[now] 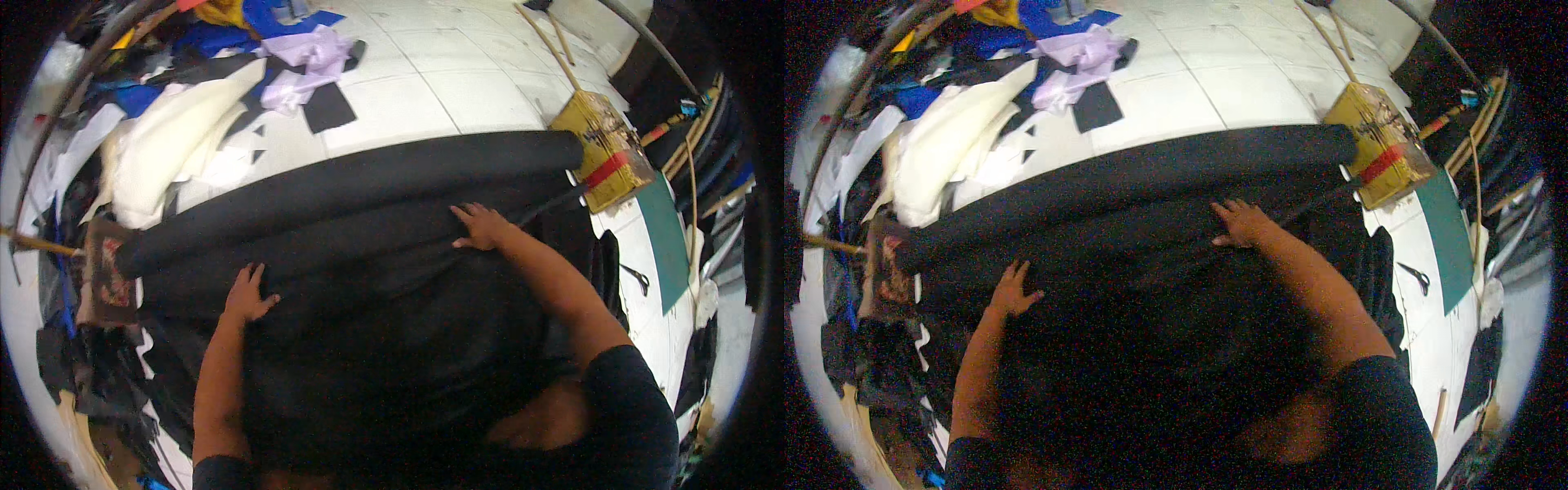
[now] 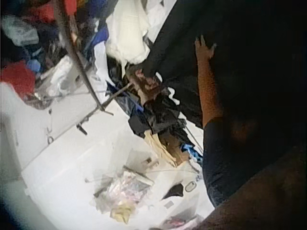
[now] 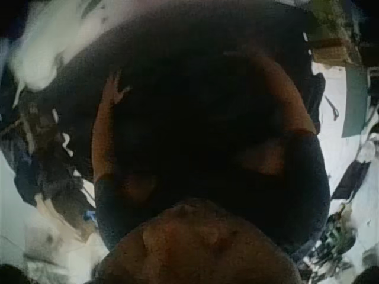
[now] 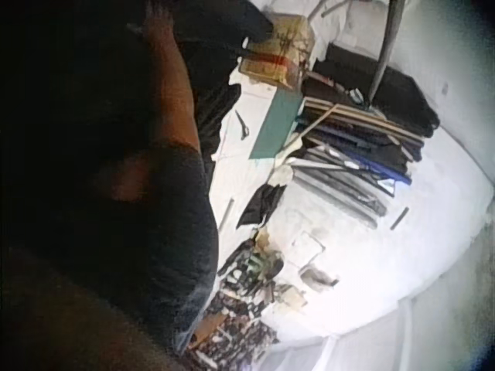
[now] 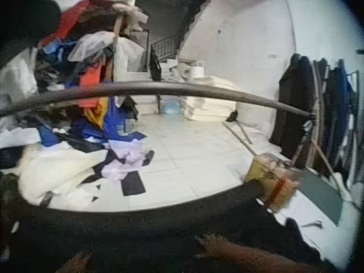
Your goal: The person picks up a large piece of black fabric from the floor, spreads it out, and rolls it into a tight cylinder by hand.
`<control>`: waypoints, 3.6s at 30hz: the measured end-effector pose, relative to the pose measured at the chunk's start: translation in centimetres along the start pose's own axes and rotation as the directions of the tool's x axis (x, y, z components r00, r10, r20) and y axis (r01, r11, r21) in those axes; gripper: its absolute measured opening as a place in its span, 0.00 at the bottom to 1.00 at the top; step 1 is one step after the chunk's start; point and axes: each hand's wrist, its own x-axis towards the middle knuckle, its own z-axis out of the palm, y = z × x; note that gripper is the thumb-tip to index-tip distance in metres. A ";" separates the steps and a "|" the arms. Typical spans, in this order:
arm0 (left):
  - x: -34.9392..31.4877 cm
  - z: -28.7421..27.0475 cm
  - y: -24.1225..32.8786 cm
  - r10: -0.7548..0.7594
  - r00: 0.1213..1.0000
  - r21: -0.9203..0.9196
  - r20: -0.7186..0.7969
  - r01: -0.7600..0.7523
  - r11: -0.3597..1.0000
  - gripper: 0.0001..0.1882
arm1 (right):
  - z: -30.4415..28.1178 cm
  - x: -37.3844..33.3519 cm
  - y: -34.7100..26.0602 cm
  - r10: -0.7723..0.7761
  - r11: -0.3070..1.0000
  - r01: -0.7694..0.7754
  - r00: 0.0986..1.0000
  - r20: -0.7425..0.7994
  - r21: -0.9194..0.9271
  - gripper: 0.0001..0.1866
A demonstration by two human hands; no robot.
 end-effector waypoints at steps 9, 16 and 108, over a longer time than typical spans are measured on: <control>3.1 4.6 -1.9 0.162 0.941 0.172 -0.296 -0.114 0.978 0.29 | 2.9 4.7 0.2 -0.062 0.998 0.057 0.962 -0.267 -0.026 0.37; 6.8 4.1 0.8 -0.240 0.947 -0.210 -0.215 0.195 0.958 0.12 | 4.8 6.4 -0.2 0.000 0.996 0.048 0.845 -0.535 0.074 0.13; -21.3 -13.2 3.5 0.378 0.610 -0.554 0.697 0.123 0.823 0.16 | -9.7 -23.6 -3.5 -0.266 0.937 0.137 0.875 0.404 0.321 0.21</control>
